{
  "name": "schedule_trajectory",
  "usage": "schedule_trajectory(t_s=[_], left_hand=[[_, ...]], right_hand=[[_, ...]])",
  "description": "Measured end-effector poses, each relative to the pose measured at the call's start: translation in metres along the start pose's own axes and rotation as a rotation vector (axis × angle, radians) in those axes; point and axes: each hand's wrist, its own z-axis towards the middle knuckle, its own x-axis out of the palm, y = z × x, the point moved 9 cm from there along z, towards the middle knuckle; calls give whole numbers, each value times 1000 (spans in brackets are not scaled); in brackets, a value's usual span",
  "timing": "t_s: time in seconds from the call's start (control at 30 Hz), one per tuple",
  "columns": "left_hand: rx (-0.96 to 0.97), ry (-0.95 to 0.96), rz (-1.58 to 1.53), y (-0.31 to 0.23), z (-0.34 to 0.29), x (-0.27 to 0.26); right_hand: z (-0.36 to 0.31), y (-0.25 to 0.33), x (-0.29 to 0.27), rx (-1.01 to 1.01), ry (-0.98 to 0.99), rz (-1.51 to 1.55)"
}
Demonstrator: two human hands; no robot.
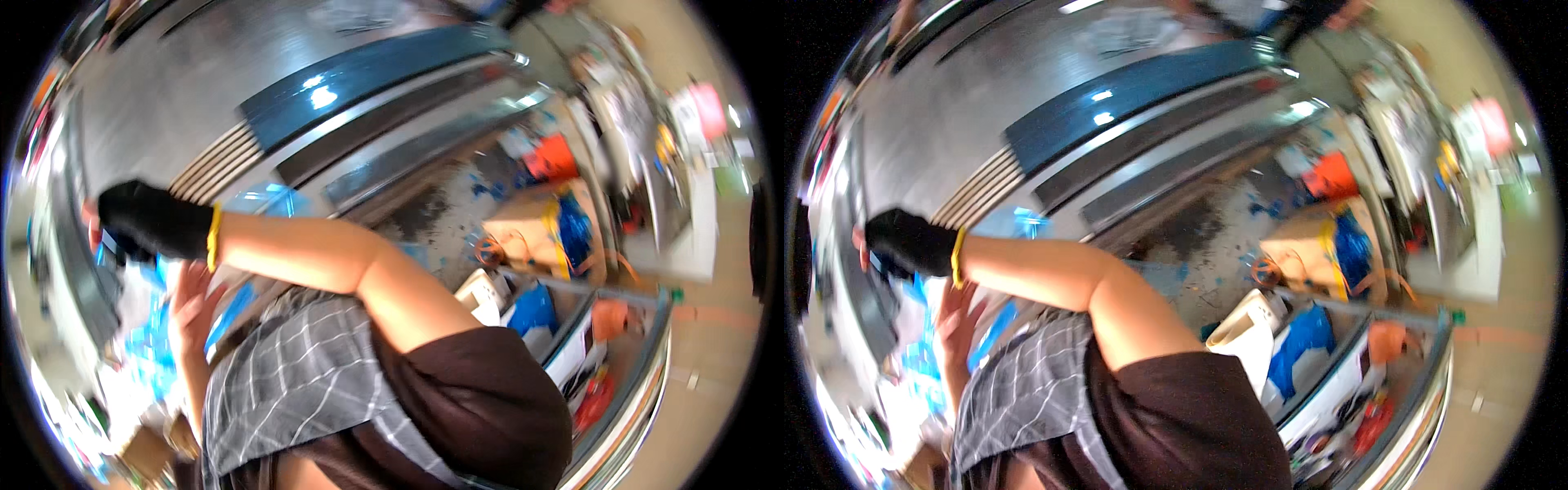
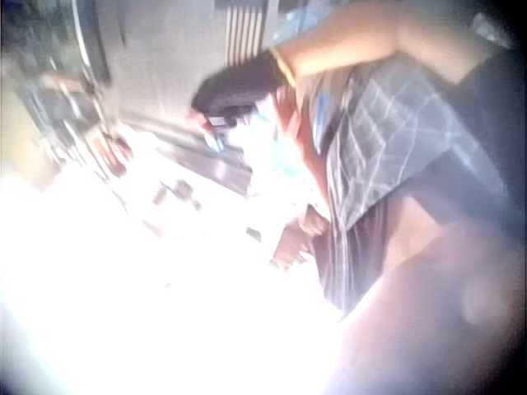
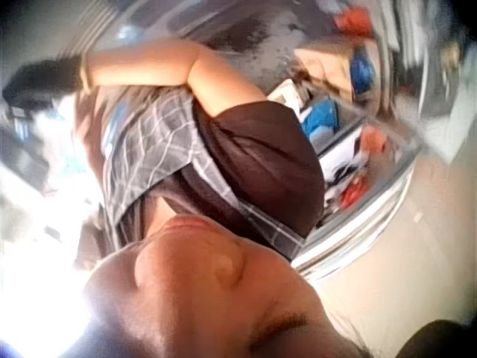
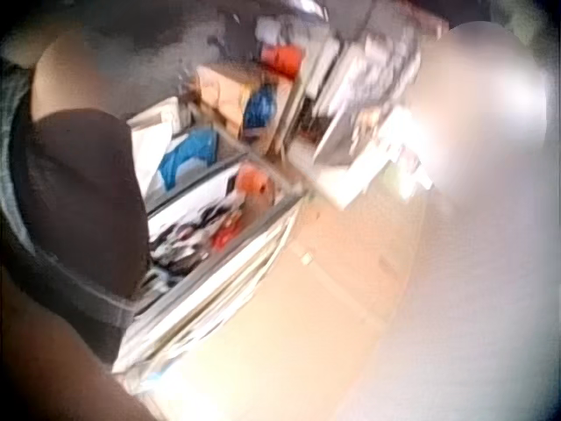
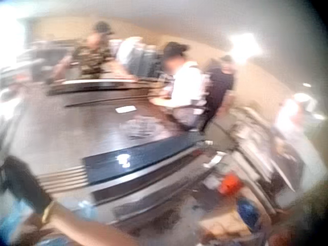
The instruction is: The person peels a blue protective film from long metal strips and small metal rectangles, then stacks the strips together on a metal table.
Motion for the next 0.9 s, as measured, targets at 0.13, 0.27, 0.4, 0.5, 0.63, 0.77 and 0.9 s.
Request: schedule_trajectory(t_s=[0.13,0.27,0.4,0.5,0.63,0.77,0.9], left_hand=[[-50,468,-381,48,13,54],[-199,169,-402,54,19,1],[188,-886,1129,-83,-102,-230],[327,-1478,1561,-100,-259,-403],[-215,-1636,1275,-48,-265,-444],[311,-1334,1926,-30,-190,-225],[132,-1264,1609,10,-198,-269]], right_hand=[[21,-37,66,25,219,116],[-17,-21,29,-69,212,-58],[-82,-56,-22,156,-8,-292],[-124,-93,-61,468,-11,-322],[-160,-141,-63,636,45,-543],[-171,-170,-52,641,64,-516],[-166,-177,-51,690,59,-607]])
